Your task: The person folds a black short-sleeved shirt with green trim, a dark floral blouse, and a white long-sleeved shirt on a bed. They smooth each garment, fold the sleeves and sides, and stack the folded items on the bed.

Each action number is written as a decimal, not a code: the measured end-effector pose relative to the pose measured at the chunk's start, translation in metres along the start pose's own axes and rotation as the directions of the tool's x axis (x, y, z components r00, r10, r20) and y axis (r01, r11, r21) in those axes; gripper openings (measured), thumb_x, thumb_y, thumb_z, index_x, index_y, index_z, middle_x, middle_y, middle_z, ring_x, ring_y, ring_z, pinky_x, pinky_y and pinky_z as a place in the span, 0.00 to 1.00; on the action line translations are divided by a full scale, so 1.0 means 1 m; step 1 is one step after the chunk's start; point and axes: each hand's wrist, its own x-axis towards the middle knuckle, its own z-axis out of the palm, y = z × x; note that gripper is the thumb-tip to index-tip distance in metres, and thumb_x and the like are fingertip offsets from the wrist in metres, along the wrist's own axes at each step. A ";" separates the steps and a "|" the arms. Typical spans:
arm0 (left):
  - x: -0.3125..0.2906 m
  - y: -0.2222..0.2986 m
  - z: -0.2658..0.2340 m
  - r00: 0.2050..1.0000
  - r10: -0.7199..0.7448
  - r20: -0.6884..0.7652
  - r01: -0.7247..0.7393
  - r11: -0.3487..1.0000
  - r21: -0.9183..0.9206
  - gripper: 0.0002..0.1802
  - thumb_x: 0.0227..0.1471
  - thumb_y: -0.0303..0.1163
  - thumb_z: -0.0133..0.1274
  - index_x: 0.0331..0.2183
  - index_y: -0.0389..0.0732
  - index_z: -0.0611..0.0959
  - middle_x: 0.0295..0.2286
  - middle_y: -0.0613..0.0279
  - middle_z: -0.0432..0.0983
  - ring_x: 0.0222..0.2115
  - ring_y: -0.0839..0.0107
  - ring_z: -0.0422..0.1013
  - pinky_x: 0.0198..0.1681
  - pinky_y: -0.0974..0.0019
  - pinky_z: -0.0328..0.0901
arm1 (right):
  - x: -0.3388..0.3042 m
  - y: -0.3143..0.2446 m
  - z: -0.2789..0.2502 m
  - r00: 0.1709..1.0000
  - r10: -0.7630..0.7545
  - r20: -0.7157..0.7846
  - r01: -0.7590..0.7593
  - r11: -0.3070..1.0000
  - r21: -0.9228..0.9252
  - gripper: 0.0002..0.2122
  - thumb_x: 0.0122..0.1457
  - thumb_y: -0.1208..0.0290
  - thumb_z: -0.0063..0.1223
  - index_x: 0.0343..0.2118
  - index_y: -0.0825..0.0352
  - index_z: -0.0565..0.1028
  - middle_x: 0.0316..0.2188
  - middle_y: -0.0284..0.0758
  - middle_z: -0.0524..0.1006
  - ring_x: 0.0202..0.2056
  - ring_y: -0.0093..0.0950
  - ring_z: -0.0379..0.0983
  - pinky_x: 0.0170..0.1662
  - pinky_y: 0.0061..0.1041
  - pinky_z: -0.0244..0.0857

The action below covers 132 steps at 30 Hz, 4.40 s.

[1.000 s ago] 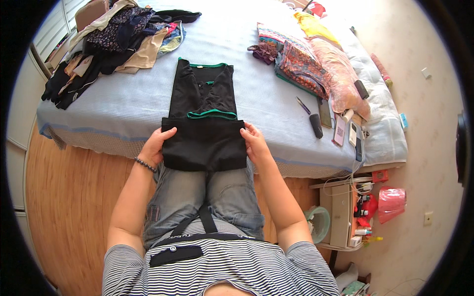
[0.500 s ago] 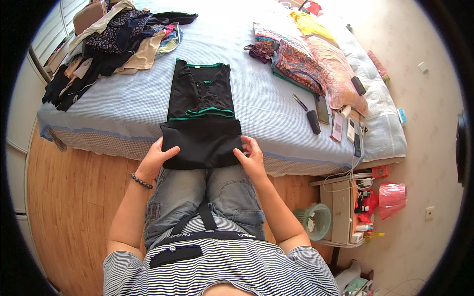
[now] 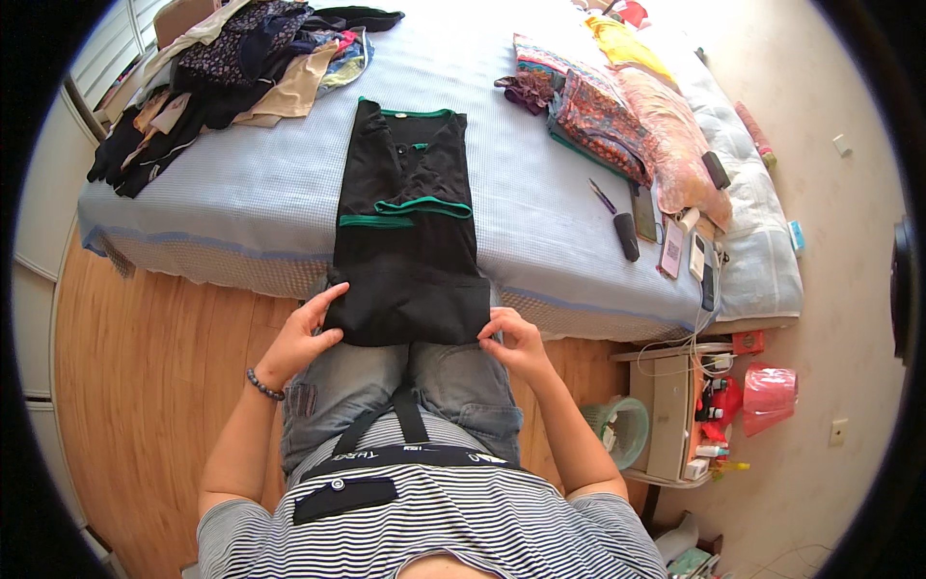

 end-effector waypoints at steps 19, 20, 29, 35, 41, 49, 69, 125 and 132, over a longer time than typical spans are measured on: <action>0.052 -0.006 -0.019 0.915 -0.207 -0.346 0.155 0.973 -0.174 0.37 0.50 0.24 0.57 0.58 0.37 0.60 0.43 0.56 0.71 0.43 0.74 0.69 0.46 0.71 0.65 | 0.042 0.003 0.017 0.878 0.450 -0.166 -0.410 0.883 0.227 0.29 0.50 0.78 0.59 0.57 0.63 0.63 0.33 0.34 0.74 0.29 0.19 0.71 0.33 0.22 0.68; 0.049 -0.004 -0.021 0.888 0.036 -0.458 0.076 0.971 0.224 0.30 0.45 0.30 0.62 0.51 0.39 0.71 0.38 0.57 0.73 0.40 0.69 0.70 0.47 0.67 0.65 | 0.043 0.002 0.013 0.850 0.444 -0.283 -0.456 0.890 0.024 0.31 0.49 0.79 0.59 0.57 0.63 0.62 0.35 0.37 0.73 0.27 0.23 0.72 0.31 0.23 0.68; 0.106 0.017 0.023 0.969 0.211 0.125 -0.178 0.256 0.950 0.24 0.38 0.45 0.65 0.34 0.41 0.77 0.33 0.56 0.73 0.39 0.56 0.69 0.41 0.57 0.65 | 0.097 -0.017 0.046 0.961 0.236 0.145 -0.029 0.607 -0.794 0.20 0.43 0.61 0.65 0.39 0.64 0.74 0.38 0.36 0.73 0.45 0.35 0.67 0.47 0.34 0.57; 0.084 0.024 0.030 0.945 0.230 0.233 -0.314 0.441 0.840 0.16 0.37 0.30 0.64 0.29 0.39 0.75 0.32 0.58 0.72 0.36 0.57 0.70 0.40 0.58 0.67 | 0.084 -0.008 0.041 0.968 0.117 0.222 0.056 0.761 -0.646 0.13 0.43 0.69 0.63 0.32 0.64 0.73 0.30 0.37 0.74 0.41 0.36 0.70 0.42 0.36 0.60; 0.086 0.052 0.021 0.876 0.329 0.354 -0.483 0.575 0.661 0.14 0.36 0.22 0.61 0.31 0.38 0.79 0.30 0.57 0.75 0.35 0.57 0.71 0.38 0.61 0.67 | 0.095 -0.032 0.022 0.984 -0.027 0.176 0.093 0.920 -0.381 0.08 0.44 0.79 0.56 0.30 0.67 0.71 0.27 0.43 0.73 0.34 0.45 0.71 0.37 0.41 0.65; 0.200 0.059 -0.008 0.956 0.179 0.234 -0.291 0.449 0.845 0.24 0.37 0.32 0.65 0.40 0.39 0.78 0.34 0.57 0.76 0.39 0.57 0.71 0.43 0.58 0.65 | 0.201 -0.001 0.004 0.980 0.136 0.146 0.005 0.715 -0.699 0.12 0.48 0.68 0.60 0.33 0.65 0.73 0.31 0.40 0.75 0.38 0.42 0.73 0.40 0.39 0.65; 0.059 0.005 0.046 0.901 0.391 0.186 -0.225 0.055 0.973 0.27 0.41 0.30 0.55 0.47 0.35 0.74 0.50 0.52 0.69 0.48 0.56 0.66 0.50 0.59 0.61 | 0.068 0.004 0.047 0.974 -0.072 0.215 0.226 0.402 -0.888 0.22 0.49 0.74 0.49 0.49 0.74 0.70 0.48 0.46 0.73 0.51 0.40 0.69 0.55 0.36 0.59; 0.198 0.008 -0.052 0.828 0.264 -0.495 0.319 0.504 0.803 0.31 0.46 0.45 0.58 0.47 0.34 0.73 0.47 0.50 0.66 0.53 0.52 0.58 0.53 0.54 0.57 | 0.182 0.073 0.012 0.859 0.242 -0.451 -0.453 0.771 -0.447 0.25 0.52 0.63 0.58 0.48 0.76 0.67 0.41 0.51 0.69 0.45 0.45 0.67 0.49 0.38 0.63; 0.265 0.026 -0.058 0.948 0.028 -0.318 0.068 0.955 0.288 0.21 0.33 0.27 0.65 0.34 0.33 0.80 0.28 0.58 0.79 0.30 0.66 0.74 0.38 0.65 0.68 | 0.254 0.080 -0.015 0.706 0.704 -0.083 -0.583 0.643 0.496 0.17 0.38 0.82 0.61 0.36 0.73 0.75 0.30 0.39 0.78 0.30 0.33 0.75 0.37 0.31 0.69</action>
